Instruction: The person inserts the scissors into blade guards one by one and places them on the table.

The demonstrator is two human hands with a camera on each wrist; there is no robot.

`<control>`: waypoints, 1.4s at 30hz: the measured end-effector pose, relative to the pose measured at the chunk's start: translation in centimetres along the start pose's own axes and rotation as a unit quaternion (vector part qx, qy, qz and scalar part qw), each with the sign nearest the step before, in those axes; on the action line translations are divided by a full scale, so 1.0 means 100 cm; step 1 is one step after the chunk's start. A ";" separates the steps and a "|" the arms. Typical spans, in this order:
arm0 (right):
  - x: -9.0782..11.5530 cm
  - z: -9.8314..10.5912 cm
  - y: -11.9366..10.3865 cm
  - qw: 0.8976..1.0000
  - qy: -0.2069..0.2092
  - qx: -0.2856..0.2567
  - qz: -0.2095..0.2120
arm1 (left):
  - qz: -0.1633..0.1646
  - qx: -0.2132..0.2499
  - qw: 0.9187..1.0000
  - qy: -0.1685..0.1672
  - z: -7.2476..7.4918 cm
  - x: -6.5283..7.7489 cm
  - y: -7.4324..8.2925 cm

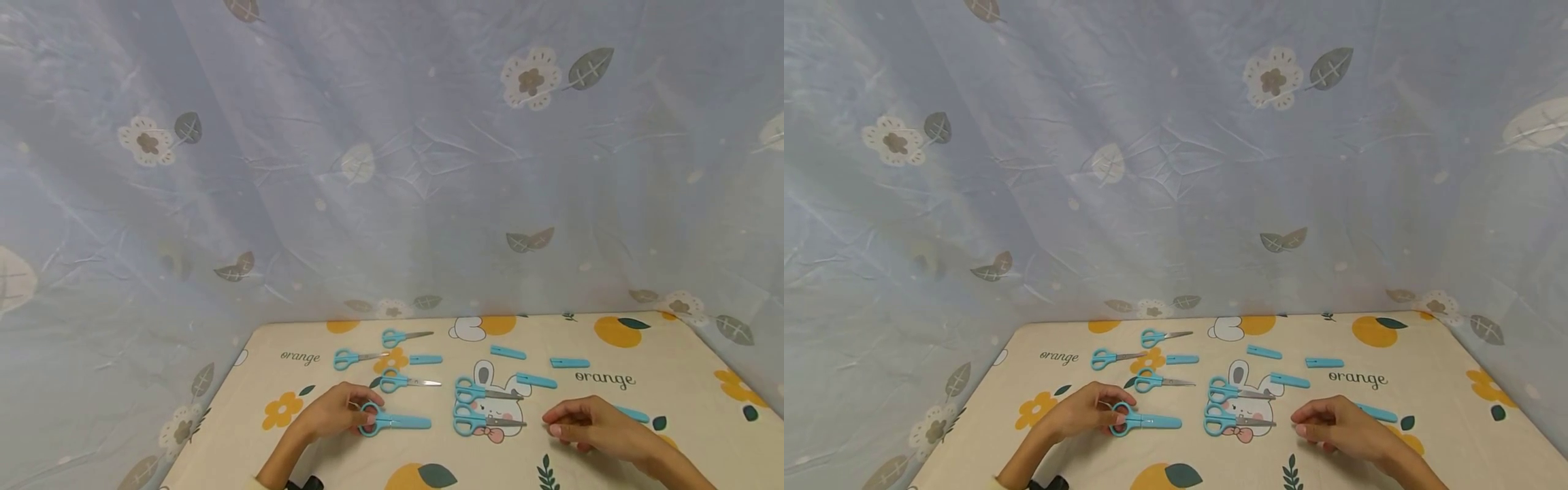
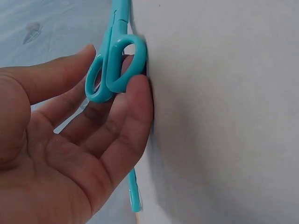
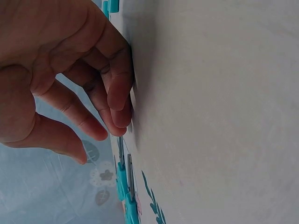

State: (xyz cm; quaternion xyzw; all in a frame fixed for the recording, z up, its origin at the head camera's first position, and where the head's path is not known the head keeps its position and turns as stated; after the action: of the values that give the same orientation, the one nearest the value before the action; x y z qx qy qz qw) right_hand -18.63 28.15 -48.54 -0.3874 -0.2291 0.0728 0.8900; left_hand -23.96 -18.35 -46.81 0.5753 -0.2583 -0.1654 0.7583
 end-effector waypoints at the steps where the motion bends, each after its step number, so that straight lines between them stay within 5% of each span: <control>1: 0.000 0.000 0.000 1.000 0.000 0.000 -0.002 | -0.002 -0.003 1.000 0.002 0.000 0.000 0.000; 16: 0.008 0.006 0.003 1.000 0.008 0.006 -0.019 | -0.038 -0.095 0.994 0.036 0.005 0.005 0.006; 29: 0.014 0.009 0.008 0.999 0.026 0.000 0.020 | -0.055 -0.119 0.991 0.029 0.010 0.006 0.004; 35: 0.018 0.010 0.009 0.997 0.052 0.029 0.052 | -0.062 -0.156 0.985 0.046 0.010 0.002 0.005; 42: 0.018 0.011 0.007 0.993 0.080 0.079 0.025 | -0.066 -0.154 0.984 0.054 0.010 -0.002 0.010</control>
State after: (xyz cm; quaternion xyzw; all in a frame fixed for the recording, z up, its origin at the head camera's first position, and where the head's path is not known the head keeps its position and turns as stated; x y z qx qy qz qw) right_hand -17.52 29.94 -47.76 -0.3265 -0.1406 0.0816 0.9311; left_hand -24.77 -18.73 -45.66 0.4752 -0.1495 -0.2217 0.8383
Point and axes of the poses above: each hand's wrist, its own x-axis away from the middle knuckle, its own z-axis out of the back of the hand, y = z × x, the point moved 3 cm from there along -x, towards the middle knuckle, and after that the axes turned 14 degrees about x, right-handed, at the moved point
